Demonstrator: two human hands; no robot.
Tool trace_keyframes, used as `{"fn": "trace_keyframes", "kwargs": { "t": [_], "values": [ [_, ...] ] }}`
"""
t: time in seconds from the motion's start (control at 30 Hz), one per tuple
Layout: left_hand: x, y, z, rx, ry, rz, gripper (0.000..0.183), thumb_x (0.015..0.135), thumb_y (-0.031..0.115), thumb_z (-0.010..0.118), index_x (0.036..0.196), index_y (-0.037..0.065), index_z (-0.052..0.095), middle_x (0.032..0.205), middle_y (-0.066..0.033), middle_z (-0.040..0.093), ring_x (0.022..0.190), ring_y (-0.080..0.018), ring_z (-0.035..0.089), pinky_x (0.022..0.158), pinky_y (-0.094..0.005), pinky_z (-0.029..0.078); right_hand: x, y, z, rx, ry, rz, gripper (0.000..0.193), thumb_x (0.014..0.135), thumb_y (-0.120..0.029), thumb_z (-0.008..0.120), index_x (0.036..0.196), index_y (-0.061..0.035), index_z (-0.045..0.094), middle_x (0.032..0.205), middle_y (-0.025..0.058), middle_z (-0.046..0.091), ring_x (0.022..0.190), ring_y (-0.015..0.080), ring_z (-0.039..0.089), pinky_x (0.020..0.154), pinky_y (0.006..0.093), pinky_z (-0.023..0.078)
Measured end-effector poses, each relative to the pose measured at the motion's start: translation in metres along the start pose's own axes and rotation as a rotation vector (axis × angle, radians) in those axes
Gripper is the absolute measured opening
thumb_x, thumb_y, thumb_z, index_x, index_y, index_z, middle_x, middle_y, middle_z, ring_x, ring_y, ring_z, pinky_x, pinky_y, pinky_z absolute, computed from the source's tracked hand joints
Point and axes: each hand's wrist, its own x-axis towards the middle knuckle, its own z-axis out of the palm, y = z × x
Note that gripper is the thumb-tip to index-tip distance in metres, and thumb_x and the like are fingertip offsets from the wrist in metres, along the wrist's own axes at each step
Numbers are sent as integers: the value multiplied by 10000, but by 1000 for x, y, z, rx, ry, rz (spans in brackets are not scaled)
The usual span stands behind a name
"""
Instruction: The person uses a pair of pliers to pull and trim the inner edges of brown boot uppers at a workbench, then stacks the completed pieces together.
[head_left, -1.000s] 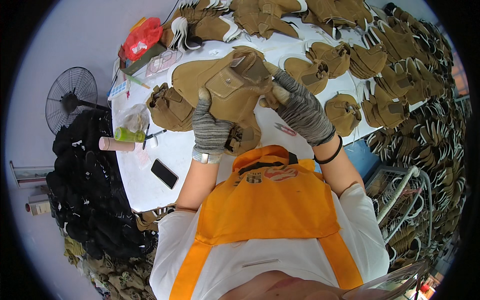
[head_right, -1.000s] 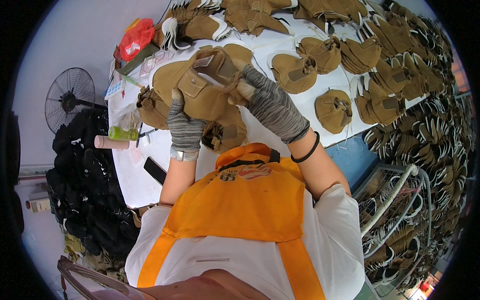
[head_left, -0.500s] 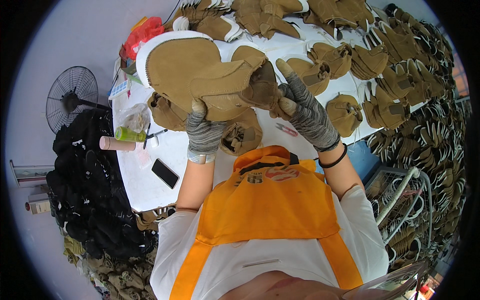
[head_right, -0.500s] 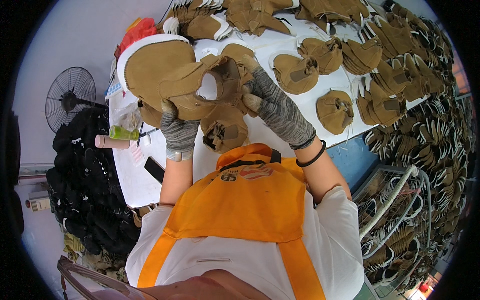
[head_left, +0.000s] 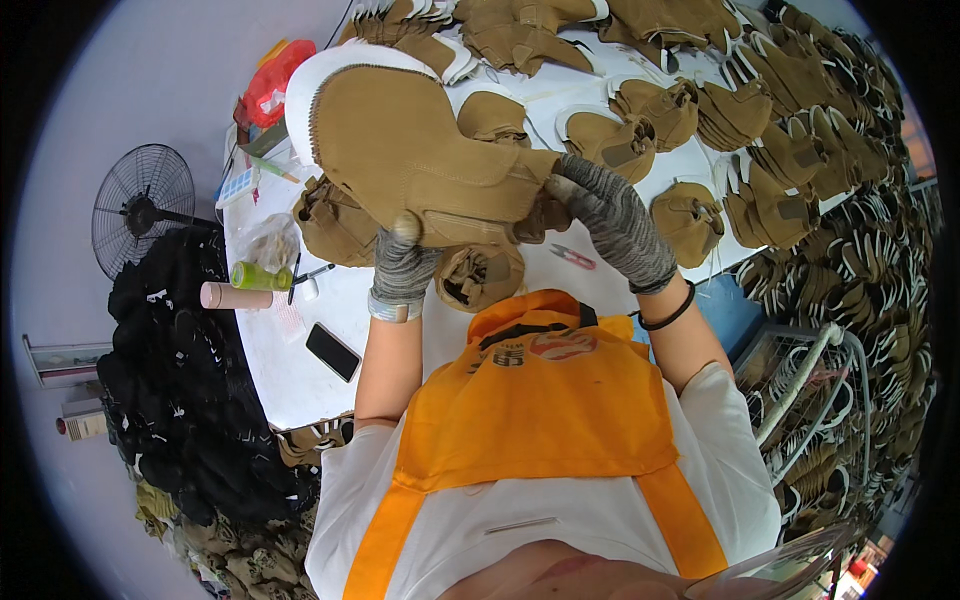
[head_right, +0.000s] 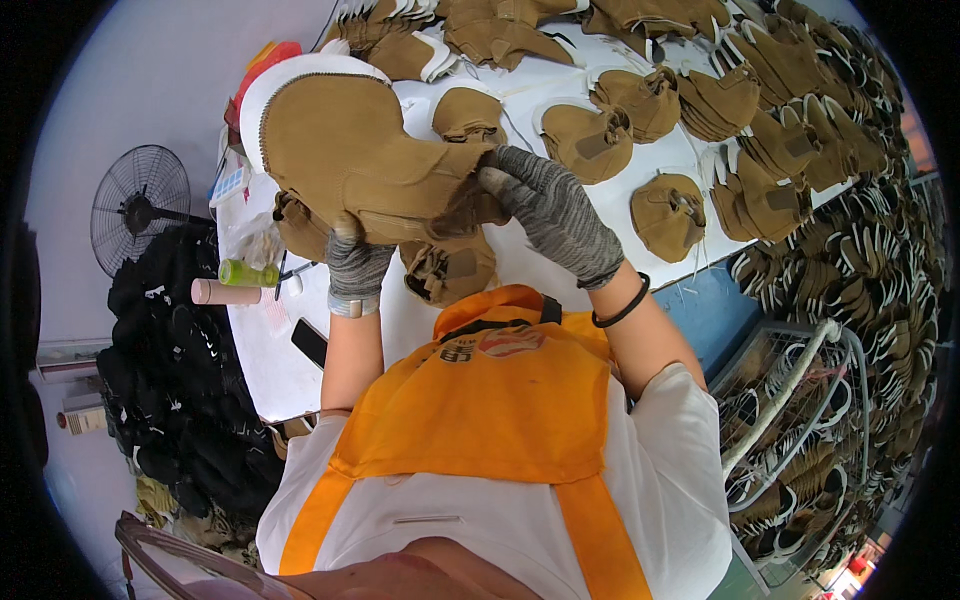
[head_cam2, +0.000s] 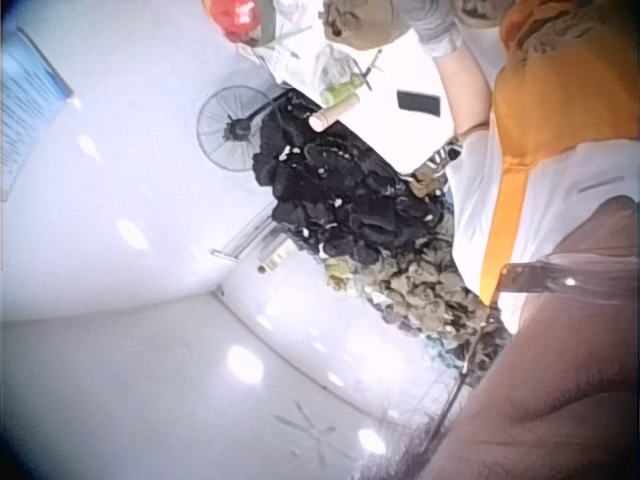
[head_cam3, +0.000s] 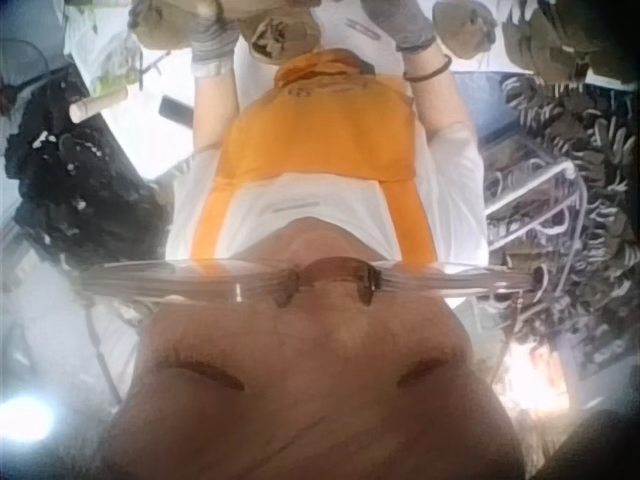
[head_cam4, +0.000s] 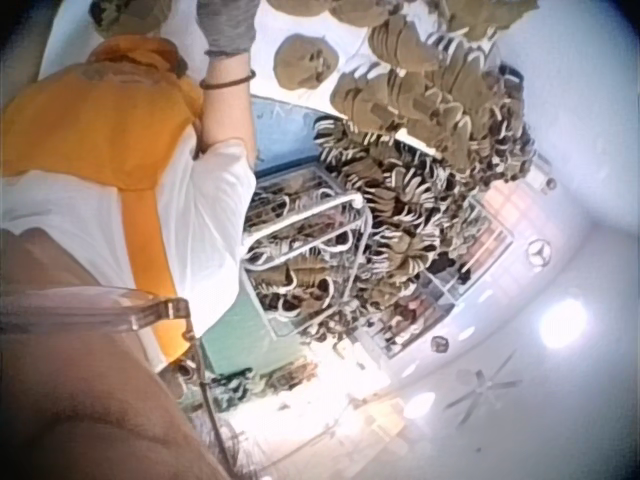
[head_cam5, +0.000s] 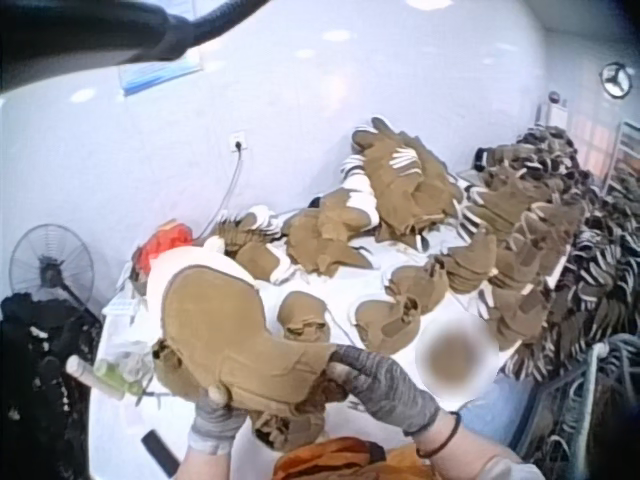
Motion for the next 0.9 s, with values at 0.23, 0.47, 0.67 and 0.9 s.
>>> {"fn": "trace_keyframes", "kwargs": {
  "t": [0.23, 0.47, 0.67, 0.9],
  "values": [
    [16, -7, 15, 1824, -297, 152, 593, 871, 286, 629, 1376, 92, 386, 1373, -118, 444, 1236, -256, 452, 1012, -391, 419, -3, 5, 2, -11, 40, -10, 272, 952, -178, 520, 1146, 0, 587, 865, 69, 626, 721, 116, 568, 672, 252, 501],
    [17, -20, 14, 1438, -531, 588, 535, 841, 209, 643, 1328, 78, 464, 1291, -95, 523, 1166, -236, 512, 988, -353, 436, -9, 16, 13, 236, -42, -64, 442, 958, -239, 514, 1348, -42, 452, 1221, 74, 564, 1096, 127, 520, 941, 275, 431],
    [11, -34, 13, 592, -344, 176, 538, 852, 222, 633, 1340, 88, 449, 1293, -92, 522, 1171, -241, 511, 994, -357, 432, -9, 10, 16, 257, -80, -212, 457, 961, -257, 491, 1367, -56, 436, 1269, 60, 532, 1142, 148, 487, 1008, 306, 378],
    [14, -35, 19, 476, -387, 88, 542, 865, 236, 621, 1354, 98, 433, 1295, -89, 521, 1176, -246, 509, 1001, -361, 426, -8, 11, 16, 320, -67, -217, 443, 959, -250, 486, 1359, -62, 449, 1263, 52, 527, 1135, 143, 479, 1006, 293, 371]
  ]
}}
